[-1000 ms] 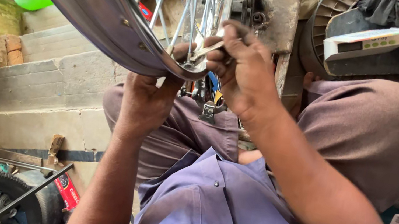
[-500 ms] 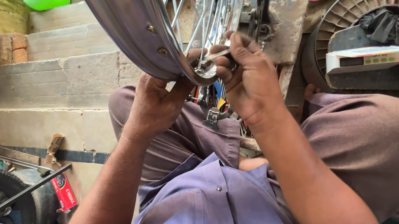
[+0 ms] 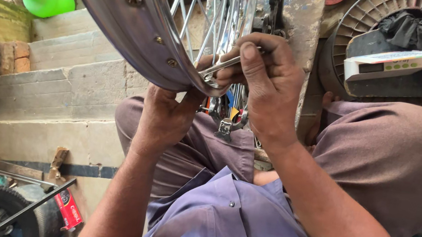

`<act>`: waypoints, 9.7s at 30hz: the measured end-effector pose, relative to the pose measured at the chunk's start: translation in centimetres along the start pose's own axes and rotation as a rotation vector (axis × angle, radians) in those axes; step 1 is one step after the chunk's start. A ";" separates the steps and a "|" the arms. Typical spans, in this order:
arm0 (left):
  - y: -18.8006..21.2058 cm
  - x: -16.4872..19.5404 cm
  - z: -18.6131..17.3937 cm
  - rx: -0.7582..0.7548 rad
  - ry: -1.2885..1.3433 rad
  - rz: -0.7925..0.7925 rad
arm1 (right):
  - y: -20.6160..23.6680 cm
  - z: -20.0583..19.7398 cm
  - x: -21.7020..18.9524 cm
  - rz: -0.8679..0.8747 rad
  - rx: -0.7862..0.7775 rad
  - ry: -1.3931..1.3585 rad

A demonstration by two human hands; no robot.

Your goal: The person is sitting on the floor and using a spoke wrench to tighten the spokes on a bicycle wheel. They systematically move around the wheel, adjusting each spoke in turn.

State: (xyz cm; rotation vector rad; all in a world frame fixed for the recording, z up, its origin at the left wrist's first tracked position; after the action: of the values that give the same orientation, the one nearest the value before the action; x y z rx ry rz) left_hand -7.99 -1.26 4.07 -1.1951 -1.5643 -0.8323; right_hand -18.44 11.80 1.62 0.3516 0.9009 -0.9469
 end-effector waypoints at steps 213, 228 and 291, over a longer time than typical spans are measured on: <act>0.6 -0.2 -0.9 -0.016 -0.056 0.003 | -1.6 -0.7 2.3 0.134 0.003 -0.252; 0.5 -0.4 -0.7 -0.016 0.041 -0.055 | 0.2 0.0 0.4 -0.178 -0.075 0.233; -4.1 -7.5 -2.1 -0.265 0.538 -0.418 | -2.0 -5.4 2.8 -0.047 0.198 -0.133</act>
State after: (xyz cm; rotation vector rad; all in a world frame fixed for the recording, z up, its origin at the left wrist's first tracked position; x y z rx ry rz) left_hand -10.92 -6.55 -2.29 -0.7282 -1.2866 -1.5317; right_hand -22.03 12.52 -3.64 0.4326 0.6987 -1.0938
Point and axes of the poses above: each hand's wrist, its own y-axis away from the middle knuckle, its own z-axis out of the palm, x = y × z, the point moved 6 cm from there along -y, towards the middle knuckle, and after that the axes turned 7 degrees about -x, right-handed, at the moved point
